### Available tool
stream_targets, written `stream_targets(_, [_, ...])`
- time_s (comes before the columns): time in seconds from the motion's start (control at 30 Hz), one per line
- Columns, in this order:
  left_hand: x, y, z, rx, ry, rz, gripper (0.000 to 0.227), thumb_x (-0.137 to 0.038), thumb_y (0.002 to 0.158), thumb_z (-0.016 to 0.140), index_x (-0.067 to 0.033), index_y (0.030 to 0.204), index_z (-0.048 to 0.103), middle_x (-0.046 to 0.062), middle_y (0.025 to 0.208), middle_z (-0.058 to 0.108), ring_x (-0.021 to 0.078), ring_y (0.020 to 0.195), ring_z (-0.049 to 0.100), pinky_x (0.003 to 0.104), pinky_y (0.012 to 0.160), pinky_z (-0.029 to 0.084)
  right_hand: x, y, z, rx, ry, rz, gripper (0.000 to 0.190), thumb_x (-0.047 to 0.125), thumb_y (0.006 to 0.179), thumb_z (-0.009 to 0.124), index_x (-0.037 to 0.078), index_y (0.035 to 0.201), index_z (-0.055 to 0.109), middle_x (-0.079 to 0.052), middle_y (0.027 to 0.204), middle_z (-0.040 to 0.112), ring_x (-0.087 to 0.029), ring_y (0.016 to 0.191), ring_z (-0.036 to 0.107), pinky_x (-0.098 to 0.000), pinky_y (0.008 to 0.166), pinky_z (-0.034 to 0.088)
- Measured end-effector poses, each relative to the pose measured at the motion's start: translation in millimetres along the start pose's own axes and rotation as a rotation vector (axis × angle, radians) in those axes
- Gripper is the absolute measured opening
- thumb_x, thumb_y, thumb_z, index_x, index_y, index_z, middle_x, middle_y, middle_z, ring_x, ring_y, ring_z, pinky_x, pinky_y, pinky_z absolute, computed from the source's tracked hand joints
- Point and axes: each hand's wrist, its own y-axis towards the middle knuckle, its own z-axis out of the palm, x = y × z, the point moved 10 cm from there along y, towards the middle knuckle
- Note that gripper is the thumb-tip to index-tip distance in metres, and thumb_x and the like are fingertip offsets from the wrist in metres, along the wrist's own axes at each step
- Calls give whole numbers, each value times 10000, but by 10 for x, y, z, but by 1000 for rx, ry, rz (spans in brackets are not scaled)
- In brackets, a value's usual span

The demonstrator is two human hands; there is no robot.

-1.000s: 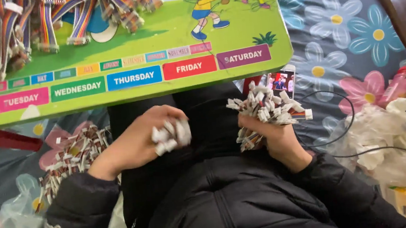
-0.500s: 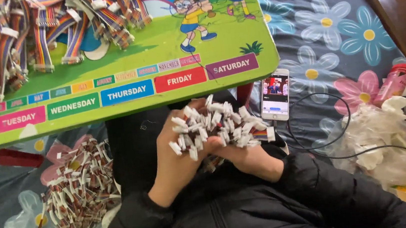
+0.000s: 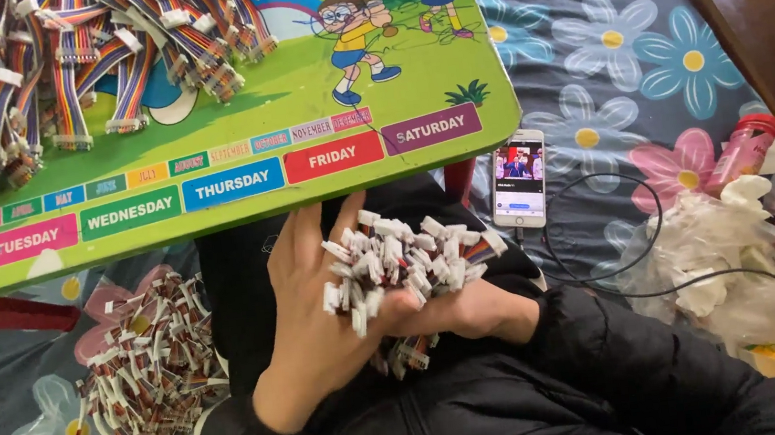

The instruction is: Peeling small white identification stickers from the ends of multi-colored ribbon cables and placing the cables into a plastic bag.

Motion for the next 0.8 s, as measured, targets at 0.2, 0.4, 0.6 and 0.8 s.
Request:
stream_targets(0.2, [9, 15, 38, 107, 31, -48, 1026, -653, 707, 518, 62, 1393, 252, 288, 1409, 325, 426, 1273, 352, 508, 1016, 234, -440, -62, 23, -104, 594, 186, 611, -15, 604, 678, -44, 1197, 535, -128, 1002, 651, -191, 809, 591, -270, 640, 493])
stream_targets(0.4, [74, -37, 166, 283, -566, -252, 1230, -489, 415, 771, 31, 1392, 235, 231, 1386, 410, 337, 1260, 445, 409, 1006, 360, -200, -148, 12, 36, 520, 254, 505, 5, 606, 714, -43, 1094, 593, -131, 958, 681, -201, 807, 625, -289, 653, 523])
stream_targets(0.6, [48, -125, 3, 236, -783, -266, 898, -293, 485, 825, -45, 1239, 404, 81, 1197, 514, 200, 1064, 543, 312, 939, 441, 81, -232, 181, 380, 398, 346, 380, 29, 609, 757, -41, 970, 662, -134, 906, 717, -214, 803, 665, -312, 668, 559])
stream_targets(0.8, [266, -438, -435, 154, -800, -231, 820, -375, 518, 745, -117, 1229, 429, 47, 1172, 563, 191, 1031, 608, 320, 913, 522, -501, -322, 846, 929, 1219, 499, 735, 320, 987, 751, 44, 1434, 236, -119, 1491, 252, -275, 1352, 273, -426, 1113, 202])
